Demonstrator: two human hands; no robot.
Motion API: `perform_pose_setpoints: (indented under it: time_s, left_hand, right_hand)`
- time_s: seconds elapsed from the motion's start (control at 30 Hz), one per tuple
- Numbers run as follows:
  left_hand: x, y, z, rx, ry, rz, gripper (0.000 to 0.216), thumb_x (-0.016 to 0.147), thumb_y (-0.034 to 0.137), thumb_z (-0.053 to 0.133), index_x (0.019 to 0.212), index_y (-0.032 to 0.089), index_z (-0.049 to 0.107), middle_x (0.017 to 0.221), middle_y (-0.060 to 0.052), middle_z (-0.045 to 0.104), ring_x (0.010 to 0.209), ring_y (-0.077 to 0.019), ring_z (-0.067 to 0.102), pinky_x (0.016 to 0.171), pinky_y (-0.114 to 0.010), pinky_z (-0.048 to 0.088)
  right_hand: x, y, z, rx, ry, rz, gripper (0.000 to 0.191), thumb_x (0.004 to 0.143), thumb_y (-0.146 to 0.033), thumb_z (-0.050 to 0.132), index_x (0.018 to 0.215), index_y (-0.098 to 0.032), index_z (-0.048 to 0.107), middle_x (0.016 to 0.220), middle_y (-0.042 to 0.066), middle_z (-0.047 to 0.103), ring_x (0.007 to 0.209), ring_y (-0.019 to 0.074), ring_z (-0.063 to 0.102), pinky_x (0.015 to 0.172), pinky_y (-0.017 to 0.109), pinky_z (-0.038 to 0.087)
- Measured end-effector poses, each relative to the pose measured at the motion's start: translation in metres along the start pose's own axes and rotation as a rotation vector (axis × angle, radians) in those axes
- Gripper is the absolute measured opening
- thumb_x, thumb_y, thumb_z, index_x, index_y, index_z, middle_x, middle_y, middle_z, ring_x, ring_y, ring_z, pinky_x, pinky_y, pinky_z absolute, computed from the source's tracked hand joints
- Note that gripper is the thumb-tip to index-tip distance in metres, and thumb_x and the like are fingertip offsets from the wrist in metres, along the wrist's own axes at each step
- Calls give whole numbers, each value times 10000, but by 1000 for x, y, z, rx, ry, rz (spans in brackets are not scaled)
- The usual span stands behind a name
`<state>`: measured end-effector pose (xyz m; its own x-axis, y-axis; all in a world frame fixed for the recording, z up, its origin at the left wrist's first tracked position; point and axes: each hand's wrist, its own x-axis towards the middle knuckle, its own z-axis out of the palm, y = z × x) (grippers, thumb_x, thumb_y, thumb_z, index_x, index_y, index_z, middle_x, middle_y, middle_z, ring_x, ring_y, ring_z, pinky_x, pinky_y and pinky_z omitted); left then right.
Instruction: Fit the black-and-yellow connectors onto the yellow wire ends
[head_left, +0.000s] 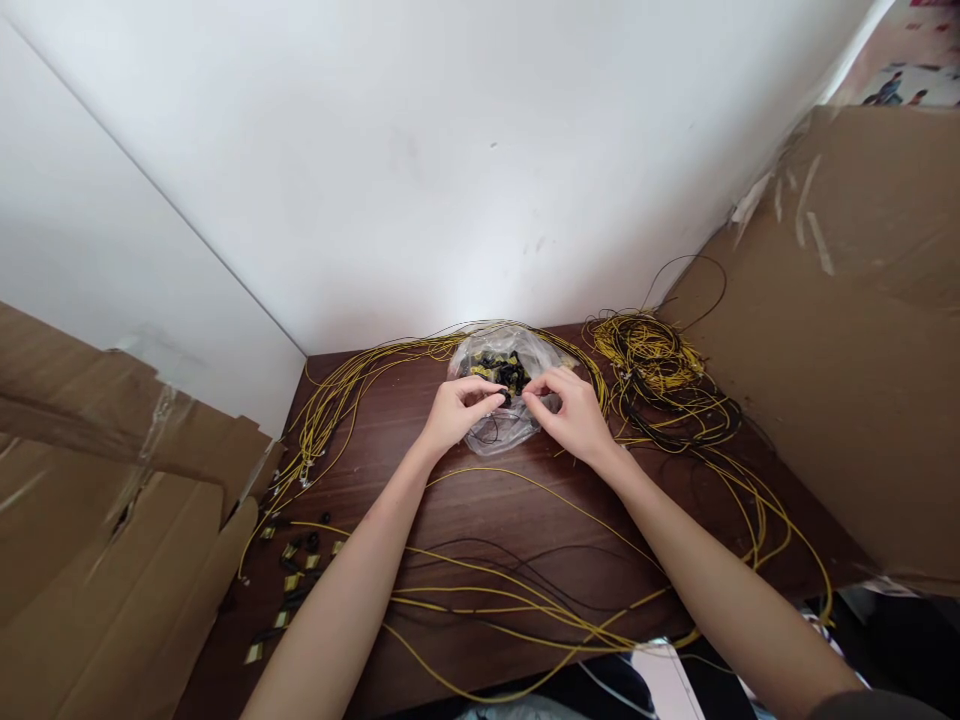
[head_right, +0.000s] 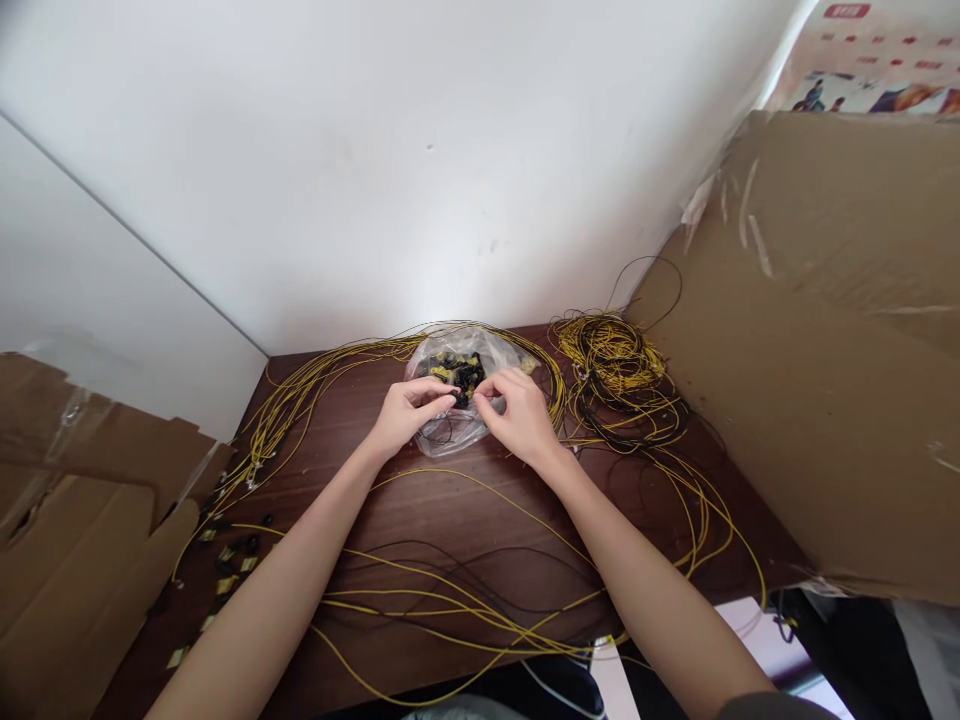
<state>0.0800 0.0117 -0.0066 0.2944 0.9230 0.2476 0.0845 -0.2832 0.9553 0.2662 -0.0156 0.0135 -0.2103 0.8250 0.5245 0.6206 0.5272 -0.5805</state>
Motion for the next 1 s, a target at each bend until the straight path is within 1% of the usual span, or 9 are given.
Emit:
perform_pose_setpoints:
  time_s: [0.1, 0.17, 0.27, 0.33, 0.43, 0.57, 0.7, 0.87, 1.0]
  left_hand:
    - [0, 2, 0, 7, -3, 17, 206, 711, 273, 691, 823, 103, 722, 797, -85, 666, 678, -136, 568, 628, -248, 429]
    - [0, 3, 0, 31, -7, 31, 194, 712, 270, 691, 813, 108, 725, 750, -66, 650, 633, -115, 533, 592, -235, 397]
    - [0, 5, 0, 75, -14, 51, 185, 707, 270, 697, 806, 117, 729, 673, -34, 612, 564, -87, 461, 542, -220, 344]
    - [0, 4, 0, 87, -21, 61, 180, 705, 267, 699, 803, 119, 731, 658, -26, 602, 552, -81, 441, 533, -218, 330]
    - [0, 3, 0, 75, -22, 64, 177, 706, 265, 698, 806, 123, 731, 679, -32, 617, 567, -85, 461, 545, -219, 343]
    - [0, 3, 0, 26, -7, 36, 186, 704, 273, 699, 809, 123, 730, 743, -55, 651, 631, -115, 536, 595, -235, 400]
    - [1, 4, 1, -23, 15, 8, 190, 693, 275, 708, 801, 120, 728, 780, -70, 671, 681, -137, 579, 638, -249, 437]
    - [1, 1, 0, -3, 14, 24, 196, 694, 279, 711, 807, 119, 726, 776, -72, 667, 677, -136, 573, 633, -251, 429]
    - [1, 1, -1, 36, 0, 35, 208, 698, 287, 708, 817, 117, 727, 745, -61, 646, 636, -119, 535, 590, -240, 391]
  right_hand:
    - [-1, -3, 2, 29, -9, -19, 100, 814, -162, 535, 738, -180, 598, 707, 22, 585, 720, 166, 525, 686, 289, 406]
    - [-2, -4, 4, 43, -23, -20, 102, 817, -163, 539, 741, -178, 605, 696, 17, 578, 705, 159, 522, 673, 280, 402]
    - [-4, -6, 7, 70, -43, -4, 103, 826, -167, 543, 760, -173, 622, 704, 14, 579, 691, 147, 529, 654, 264, 400]
    - [-5, -7, 8, 87, -51, 10, 106, 833, -173, 544, 774, -171, 633, 711, 13, 580, 677, 139, 532, 635, 253, 397]
    - [-6, -8, 8, 95, -54, 16, 109, 840, -185, 546, 796, -172, 644, 714, 10, 585, 652, 130, 532, 611, 247, 390]
    - [-4, -7, 4, 77, -40, 24, 111, 842, -198, 548, 818, -178, 654, 717, 5, 602, 632, 126, 536, 602, 246, 388]
    - [-3, -5, 1, 58, -11, 55, 86, 815, -192, 574, 785, -175, 653, 693, -1, 606, 600, 116, 524, 579, 236, 385]
    - [-4, -6, 1, 47, -23, 64, 91, 809, -190, 577, 755, -173, 649, 675, -3, 606, 596, 112, 522, 569, 231, 376]
    - [-5, -8, 3, 47, -35, 61, 98, 813, -186, 570, 759, -172, 651, 674, -3, 605, 596, 111, 518, 574, 230, 377]
